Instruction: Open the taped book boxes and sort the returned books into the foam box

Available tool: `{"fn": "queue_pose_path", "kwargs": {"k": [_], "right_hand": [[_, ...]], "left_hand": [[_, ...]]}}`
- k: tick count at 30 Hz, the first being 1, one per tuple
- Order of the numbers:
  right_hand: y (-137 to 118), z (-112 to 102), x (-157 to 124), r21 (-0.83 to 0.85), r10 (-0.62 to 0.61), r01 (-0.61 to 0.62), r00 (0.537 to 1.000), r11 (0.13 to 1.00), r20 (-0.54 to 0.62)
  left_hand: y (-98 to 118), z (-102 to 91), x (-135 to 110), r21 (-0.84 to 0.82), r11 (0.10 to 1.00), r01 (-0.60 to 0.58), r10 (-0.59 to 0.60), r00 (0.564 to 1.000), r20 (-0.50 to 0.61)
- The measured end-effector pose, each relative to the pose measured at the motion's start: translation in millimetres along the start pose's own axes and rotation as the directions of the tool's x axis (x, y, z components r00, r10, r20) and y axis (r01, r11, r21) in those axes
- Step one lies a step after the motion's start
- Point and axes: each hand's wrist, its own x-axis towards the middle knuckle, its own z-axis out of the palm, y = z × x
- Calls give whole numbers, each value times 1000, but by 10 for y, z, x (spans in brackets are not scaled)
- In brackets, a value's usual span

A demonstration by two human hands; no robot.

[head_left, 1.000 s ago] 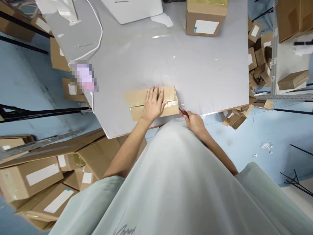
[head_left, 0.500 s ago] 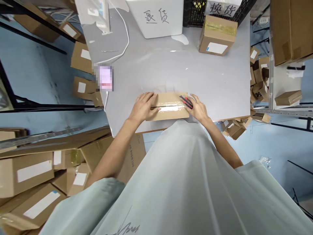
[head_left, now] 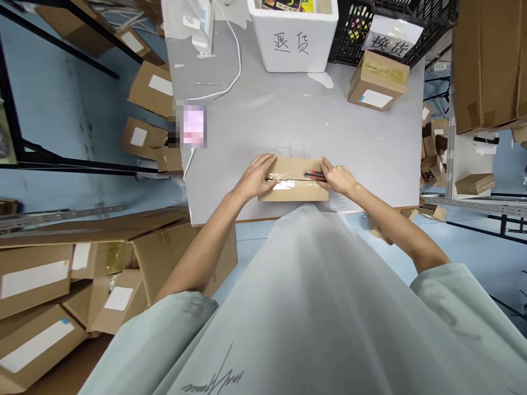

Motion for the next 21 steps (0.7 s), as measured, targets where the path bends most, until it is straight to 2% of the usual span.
{"fn": "queue_pose_path", "kwargs": {"k": [5, 10, 15, 21], "right_hand": [[-101, -15, 27, -83, -62, 67, 996, 994, 71], [-124, -1, 18, -35, -34, 36, 999, 999, 43], [-105, -86, 28, -14, -27, 27, 999, 1000, 27], [-30, -149, 14, -32, -22, 22, 1000, 999, 23]], "left_hand": [[-17, -33, 30, 41, 998, -50, 49, 998, 33], [46, 27, -16, 74, 992, -103, 103, 995, 4], [92, 121, -60, 145, 986, -78, 77, 997, 10], [2, 116, -31, 150, 985, -80, 77, 997, 30]]}}
